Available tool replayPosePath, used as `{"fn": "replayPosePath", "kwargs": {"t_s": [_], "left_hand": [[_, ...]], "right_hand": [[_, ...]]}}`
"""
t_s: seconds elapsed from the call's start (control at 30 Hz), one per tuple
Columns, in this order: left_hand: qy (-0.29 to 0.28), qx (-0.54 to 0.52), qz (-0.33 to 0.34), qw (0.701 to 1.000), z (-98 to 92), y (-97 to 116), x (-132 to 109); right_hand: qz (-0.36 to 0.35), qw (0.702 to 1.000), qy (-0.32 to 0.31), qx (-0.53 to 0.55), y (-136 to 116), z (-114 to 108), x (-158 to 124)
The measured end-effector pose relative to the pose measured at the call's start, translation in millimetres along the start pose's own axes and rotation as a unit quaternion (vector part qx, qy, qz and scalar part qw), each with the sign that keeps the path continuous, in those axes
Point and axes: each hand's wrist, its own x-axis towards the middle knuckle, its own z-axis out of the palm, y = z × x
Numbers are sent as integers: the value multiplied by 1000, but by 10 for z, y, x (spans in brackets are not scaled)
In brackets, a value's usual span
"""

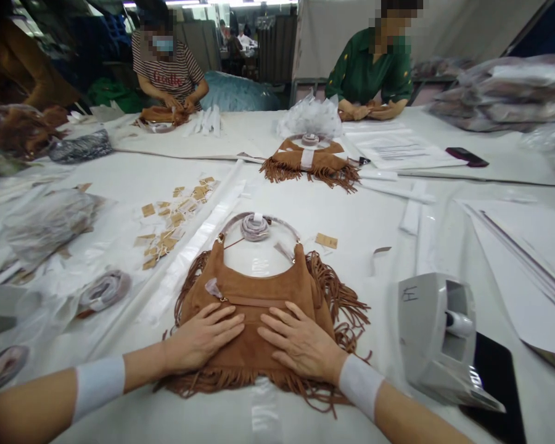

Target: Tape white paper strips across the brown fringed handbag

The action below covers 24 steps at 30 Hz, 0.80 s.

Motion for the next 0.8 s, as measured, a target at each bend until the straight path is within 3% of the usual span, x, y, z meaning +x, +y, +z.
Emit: {"fn": "replayPosePath", "kwargs": {"t_s": [0.17,0.33,0.6,0.8], "left_hand": [[1,-14,-13,1000,78,-71,3],[-1,40,-21,999,14,45,60],[153,157,81,972,46,309,540],[193,211,99,953,342,99,679]], "right_hand": [[-8,996,-29,82,159,-2,84],[11,994,-22,110,103,-57,32],[-1,997,70,-15,30,104,-80],[5,994,111,-20,22,242,-50]]}}
